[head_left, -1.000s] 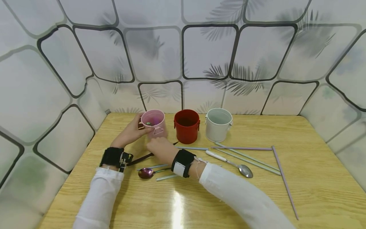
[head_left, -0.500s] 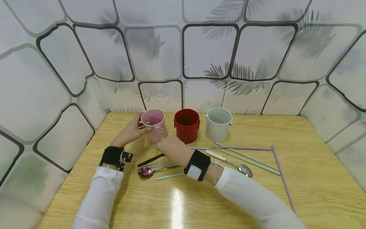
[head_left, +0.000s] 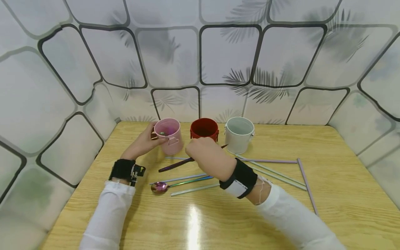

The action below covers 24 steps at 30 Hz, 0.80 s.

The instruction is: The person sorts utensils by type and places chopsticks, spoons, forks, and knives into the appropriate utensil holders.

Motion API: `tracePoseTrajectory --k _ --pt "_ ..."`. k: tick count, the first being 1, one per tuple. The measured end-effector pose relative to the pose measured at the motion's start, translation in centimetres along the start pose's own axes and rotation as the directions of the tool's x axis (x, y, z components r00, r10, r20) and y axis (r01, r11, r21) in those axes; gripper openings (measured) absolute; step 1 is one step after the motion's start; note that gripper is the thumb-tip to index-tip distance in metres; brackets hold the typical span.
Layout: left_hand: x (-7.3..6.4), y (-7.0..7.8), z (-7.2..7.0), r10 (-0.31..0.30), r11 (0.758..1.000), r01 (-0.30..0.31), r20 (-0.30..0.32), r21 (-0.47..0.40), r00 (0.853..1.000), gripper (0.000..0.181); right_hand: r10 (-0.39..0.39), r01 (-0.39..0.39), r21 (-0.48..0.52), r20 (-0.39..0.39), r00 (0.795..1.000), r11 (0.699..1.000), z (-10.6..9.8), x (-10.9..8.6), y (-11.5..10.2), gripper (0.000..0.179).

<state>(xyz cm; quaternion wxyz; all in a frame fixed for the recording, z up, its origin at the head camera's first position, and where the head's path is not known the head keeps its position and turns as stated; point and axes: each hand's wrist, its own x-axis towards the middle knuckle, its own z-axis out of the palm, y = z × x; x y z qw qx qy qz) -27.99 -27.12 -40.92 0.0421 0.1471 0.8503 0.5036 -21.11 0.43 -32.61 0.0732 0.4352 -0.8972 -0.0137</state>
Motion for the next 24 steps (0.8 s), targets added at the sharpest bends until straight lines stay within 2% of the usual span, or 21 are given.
tracePoseTrajectory --k 7,10,15,24 --pt "0.0 0.0 0.0 -0.016 1.000 0.016 0.009 0.001 1.000 0.074 0.111 -0.101 0.154 -0.059 0.992 0.983 -3.6 -0.8 2.9 0.020" --pt "0.0 0.0 0.0 -0.011 1.000 0.011 0.004 0.001 1.000 0.073 0.149 -0.137 0.128 -0.087 0.985 0.982 -4.6 -0.3 4.0 0.020" --pt "0.0 -0.1 0.0 -0.017 1.000 0.017 -0.002 0.011 1.000 0.072 0.158 -0.154 0.038 -0.153 0.975 0.987 -5.1 1.5 5.2 0.020" --pt "0.0 0.0 0.0 -0.015 1.000 0.015 0.001 0.013 1.000 0.072 0.137 -0.149 -0.089 -0.130 0.982 0.985 -4.4 4.8 5.4 0.017"
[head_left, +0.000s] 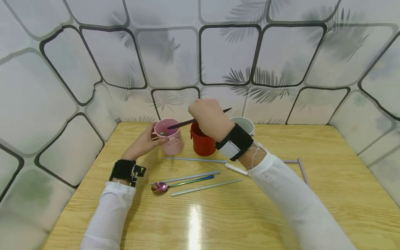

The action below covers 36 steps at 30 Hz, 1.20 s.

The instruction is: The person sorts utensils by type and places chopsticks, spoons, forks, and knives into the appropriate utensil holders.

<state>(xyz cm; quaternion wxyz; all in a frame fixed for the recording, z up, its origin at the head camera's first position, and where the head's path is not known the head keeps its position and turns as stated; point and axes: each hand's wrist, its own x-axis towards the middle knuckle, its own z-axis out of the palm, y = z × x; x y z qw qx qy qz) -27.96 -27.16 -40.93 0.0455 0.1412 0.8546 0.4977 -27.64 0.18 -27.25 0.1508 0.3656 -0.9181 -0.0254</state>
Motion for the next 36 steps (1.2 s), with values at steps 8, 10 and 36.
tracePoseTrajectory --k 8,10,36 --pt "0.0 0.1 0.1 0.030 1.000 -0.030 -0.012 -0.006 0.999 0.069 -0.064 0.062 -0.144 -0.010 0.998 0.988 1.0 2.7 -1.5 0.019" --pt "0.0 0.0 0.1 0.032 0.999 -0.032 -0.013 -0.002 0.999 0.069 -0.096 0.091 -0.176 -0.021 0.995 0.980 1.4 3.1 -1.9 0.020" --pt "0.0 -0.1 0.1 0.038 0.999 -0.038 0.012 -0.009 0.999 0.071 -0.216 0.238 -0.315 0.104 0.971 0.919 5.1 4.2 -5.2 0.018"
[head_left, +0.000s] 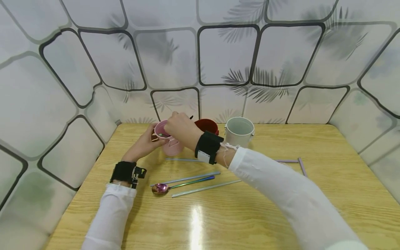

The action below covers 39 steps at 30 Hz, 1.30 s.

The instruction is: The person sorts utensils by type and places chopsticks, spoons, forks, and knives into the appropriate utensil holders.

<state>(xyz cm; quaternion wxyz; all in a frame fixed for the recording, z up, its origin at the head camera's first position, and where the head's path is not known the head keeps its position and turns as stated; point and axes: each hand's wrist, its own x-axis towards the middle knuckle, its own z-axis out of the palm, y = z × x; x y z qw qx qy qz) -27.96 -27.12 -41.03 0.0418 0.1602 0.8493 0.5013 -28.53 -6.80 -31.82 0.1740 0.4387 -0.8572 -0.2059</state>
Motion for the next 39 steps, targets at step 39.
tracePoseTrajectory --k 39 --pt "-0.1 0.1 0.2 -0.034 0.999 0.034 0.002 0.009 0.999 0.072 0.039 -0.036 0.255 -0.005 0.999 0.966 -2.7 -1.6 -1.5 0.018"
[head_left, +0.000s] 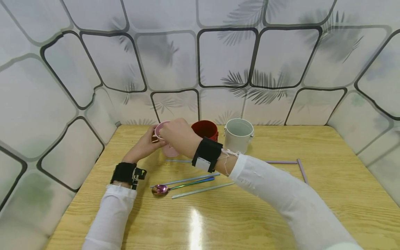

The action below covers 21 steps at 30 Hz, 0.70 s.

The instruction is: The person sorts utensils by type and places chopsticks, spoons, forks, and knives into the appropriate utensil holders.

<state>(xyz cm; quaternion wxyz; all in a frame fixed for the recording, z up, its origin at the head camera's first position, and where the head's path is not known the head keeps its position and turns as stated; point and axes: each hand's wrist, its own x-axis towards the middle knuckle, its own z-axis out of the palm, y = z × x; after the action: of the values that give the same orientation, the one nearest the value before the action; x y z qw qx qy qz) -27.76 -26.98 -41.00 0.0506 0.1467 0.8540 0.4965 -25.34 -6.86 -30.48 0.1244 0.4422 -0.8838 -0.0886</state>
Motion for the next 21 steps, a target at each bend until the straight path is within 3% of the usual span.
tracePoseTrajectory --k 7,13,18,21 --pt "-0.1 0.0 0.0 0.026 1.000 -0.026 0.007 -0.006 1.000 0.073 0.044 -0.043 0.062 -0.014 0.999 0.997 -0.8 -0.7 0.7 0.009" --pt "0.0 0.1 0.0 0.008 1.000 -0.007 0.004 -0.012 1.000 0.073 0.104 -0.101 0.072 -0.036 0.994 0.992 -2.1 -2.4 1.6 0.008" --pt "0.0 0.1 -0.1 -0.001 1.000 0.001 -0.013 -0.016 1.000 0.077 0.161 -0.145 0.157 -0.100 0.982 0.977 -2.9 -4.4 2.3 0.015" --pt "0.0 0.0 0.0 -0.004 1.000 0.004 -0.020 -0.010 1.000 0.078 0.201 -0.170 0.250 -0.104 0.974 0.953 -3.3 -5.5 2.6 0.016"
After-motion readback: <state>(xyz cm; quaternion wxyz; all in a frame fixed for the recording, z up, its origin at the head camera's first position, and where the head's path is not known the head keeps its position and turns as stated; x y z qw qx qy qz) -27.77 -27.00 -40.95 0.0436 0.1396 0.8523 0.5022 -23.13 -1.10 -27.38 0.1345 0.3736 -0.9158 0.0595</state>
